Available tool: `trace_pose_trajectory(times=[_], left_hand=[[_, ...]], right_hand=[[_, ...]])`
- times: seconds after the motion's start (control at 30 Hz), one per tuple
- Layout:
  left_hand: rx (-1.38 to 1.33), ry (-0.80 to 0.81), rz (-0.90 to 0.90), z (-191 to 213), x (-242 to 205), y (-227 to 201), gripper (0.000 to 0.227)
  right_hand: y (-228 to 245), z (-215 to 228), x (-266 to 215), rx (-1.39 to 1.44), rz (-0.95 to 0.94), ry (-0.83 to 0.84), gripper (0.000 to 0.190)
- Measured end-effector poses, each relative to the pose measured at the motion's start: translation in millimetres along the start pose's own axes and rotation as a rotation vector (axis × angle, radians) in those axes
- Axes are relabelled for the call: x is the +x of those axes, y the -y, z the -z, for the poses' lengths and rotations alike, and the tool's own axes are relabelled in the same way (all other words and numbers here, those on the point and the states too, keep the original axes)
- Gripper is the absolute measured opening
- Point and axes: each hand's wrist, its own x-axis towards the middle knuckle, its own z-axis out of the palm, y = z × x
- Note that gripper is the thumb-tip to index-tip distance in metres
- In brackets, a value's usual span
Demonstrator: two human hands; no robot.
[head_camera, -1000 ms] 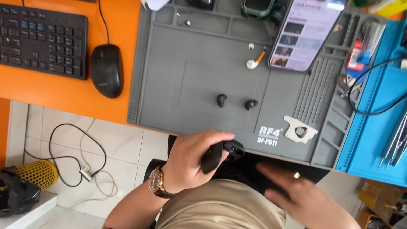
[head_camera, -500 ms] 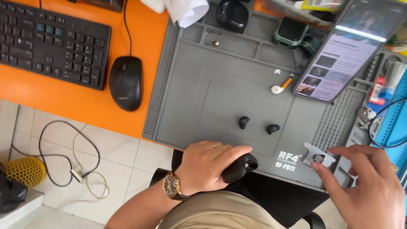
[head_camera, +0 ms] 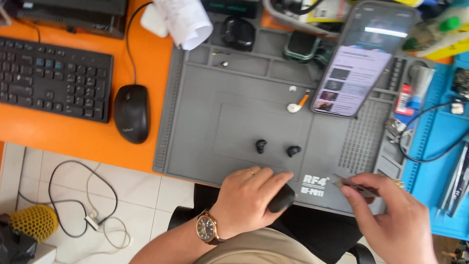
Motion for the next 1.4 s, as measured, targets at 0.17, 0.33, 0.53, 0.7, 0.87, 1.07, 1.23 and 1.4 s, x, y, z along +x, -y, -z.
trace_pose_trajectory(times=[0.17, 0.33, 0.53, 0.7, 0.87, 1.07, 1.23, 1.4], left_hand=[[-0.015, -0.023, 0.109, -7.9, 0.0, -2.5, 0.044], [0.009, -0.105, 0.182, -5.5, 3.5, -6.8, 0.03], [-0.082, -0.031, 0.289, 9.2, -0.6, -9.1, 0.035], [-0.046, -0.206, 0.196, 9.5, -14.0, -4.3, 0.058], [0.013, -0.175, 0.293, 16.7, -12.3, -9.9, 0.032], [0.01, -0.117, 0.239, 27.4, -27.9, -2.1, 0.046], [0.031, -0.067, 0.153, 23.9, -48.0, 10.0, 0.069], [0.133, -0.014, 0.134, 14.1, -51.0, 2.5, 0.07]], right_hand=[[2.6, -11.4, -7.5, 0.199, -0.005, -0.126, 0.024], [8.2, -17.6, -7.5, 0.489, -0.026, -0.183, 0.024], [-0.3, -15.4, -12.2, 0.809, -0.127, -0.055, 0.031], [-7.5, -12.6, -20.4, 0.737, -0.164, -0.092, 0.029], [-13.4, -11.9, -29.9, 0.72, -0.162, -0.065, 0.029], [-7.6, -11.2, -38.8, 0.889, 0.013, -0.046, 0.021], [-16.4, -21.2, -48.7, 0.793, -0.012, -0.047, 0.027], [-8.1, -28.6, -34.5, 0.724, 0.063, 0.037, 0.017]])
